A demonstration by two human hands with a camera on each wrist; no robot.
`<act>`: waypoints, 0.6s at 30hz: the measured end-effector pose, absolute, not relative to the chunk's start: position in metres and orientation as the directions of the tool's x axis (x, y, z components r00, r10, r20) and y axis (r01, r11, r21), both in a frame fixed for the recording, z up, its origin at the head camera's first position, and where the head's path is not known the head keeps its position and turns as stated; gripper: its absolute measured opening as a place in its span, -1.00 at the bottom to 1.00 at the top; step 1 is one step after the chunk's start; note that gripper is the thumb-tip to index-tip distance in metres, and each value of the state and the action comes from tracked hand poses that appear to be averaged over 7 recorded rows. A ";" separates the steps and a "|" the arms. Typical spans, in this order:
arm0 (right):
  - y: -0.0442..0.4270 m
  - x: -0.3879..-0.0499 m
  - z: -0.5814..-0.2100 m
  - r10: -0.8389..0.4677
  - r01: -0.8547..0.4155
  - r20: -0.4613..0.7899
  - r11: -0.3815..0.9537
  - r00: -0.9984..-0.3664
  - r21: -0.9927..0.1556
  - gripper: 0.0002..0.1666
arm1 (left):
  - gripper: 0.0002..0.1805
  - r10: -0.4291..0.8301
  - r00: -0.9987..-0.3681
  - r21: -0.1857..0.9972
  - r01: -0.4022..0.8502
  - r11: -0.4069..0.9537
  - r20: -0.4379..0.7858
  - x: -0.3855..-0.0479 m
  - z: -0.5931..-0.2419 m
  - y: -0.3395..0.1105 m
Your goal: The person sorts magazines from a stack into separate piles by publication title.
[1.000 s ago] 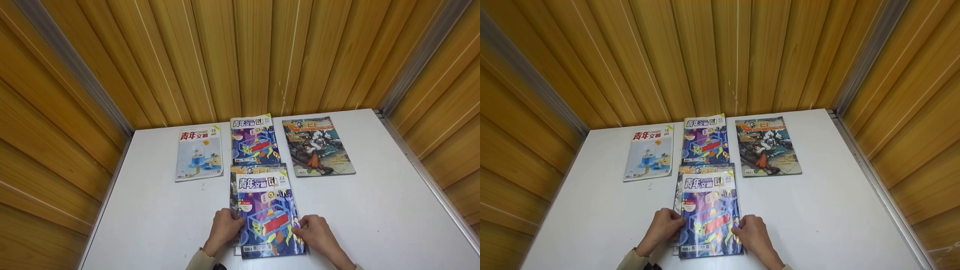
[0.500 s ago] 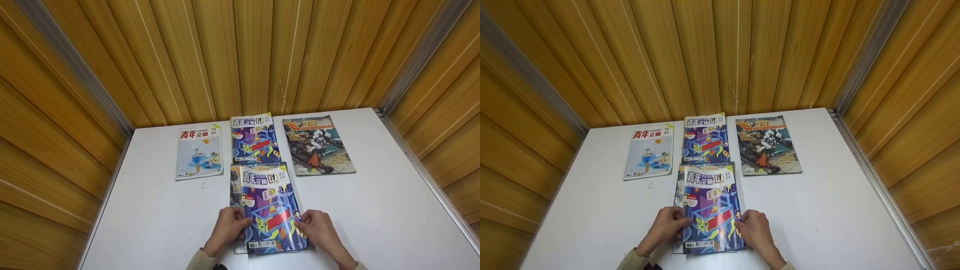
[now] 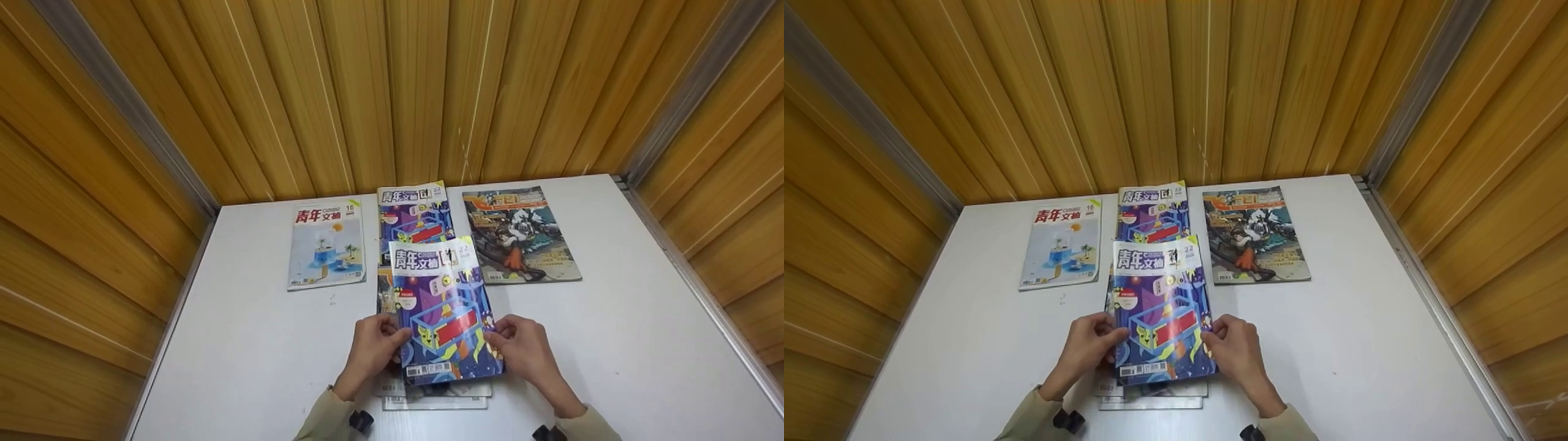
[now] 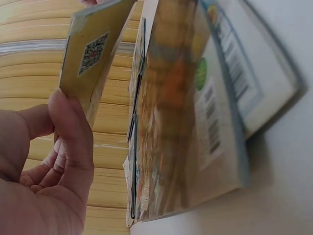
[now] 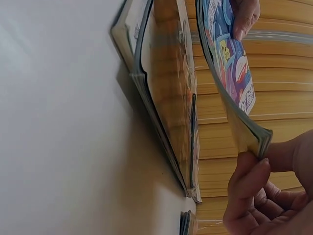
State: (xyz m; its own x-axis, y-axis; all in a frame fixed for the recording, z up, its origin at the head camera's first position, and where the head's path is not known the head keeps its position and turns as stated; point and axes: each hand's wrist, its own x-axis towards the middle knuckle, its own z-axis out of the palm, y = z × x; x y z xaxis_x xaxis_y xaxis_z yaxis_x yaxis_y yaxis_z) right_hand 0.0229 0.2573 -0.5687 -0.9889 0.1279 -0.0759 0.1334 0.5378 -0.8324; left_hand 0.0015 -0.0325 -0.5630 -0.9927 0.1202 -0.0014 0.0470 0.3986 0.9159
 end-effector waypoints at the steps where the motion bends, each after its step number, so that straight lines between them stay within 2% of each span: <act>1: 0.257 0.021 -0.567 0.127 0.126 -0.067 0.537 -0.990 -0.834 -0.83 | -0.82 0.115 -0.993 0.916 0.054 0.396 0.009 -0.001 -0.562 -0.033; 9: 0.252 -0.007 -0.561 0.126 0.032 0.046 0.555 -0.991 -0.831 -0.86 | -0.83 0.072 -0.994 0.898 0.106 0.426 0.083 -0.032 -0.552 -0.034; 18: 0.242 -0.061 -0.554 0.101 -0.062 0.142 0.557 -0.985 -0.828 -0.82 | -0.83 -0.002 -0.995 0.883 0.085 0.462 0.097 -0.082 -0.544 -0.033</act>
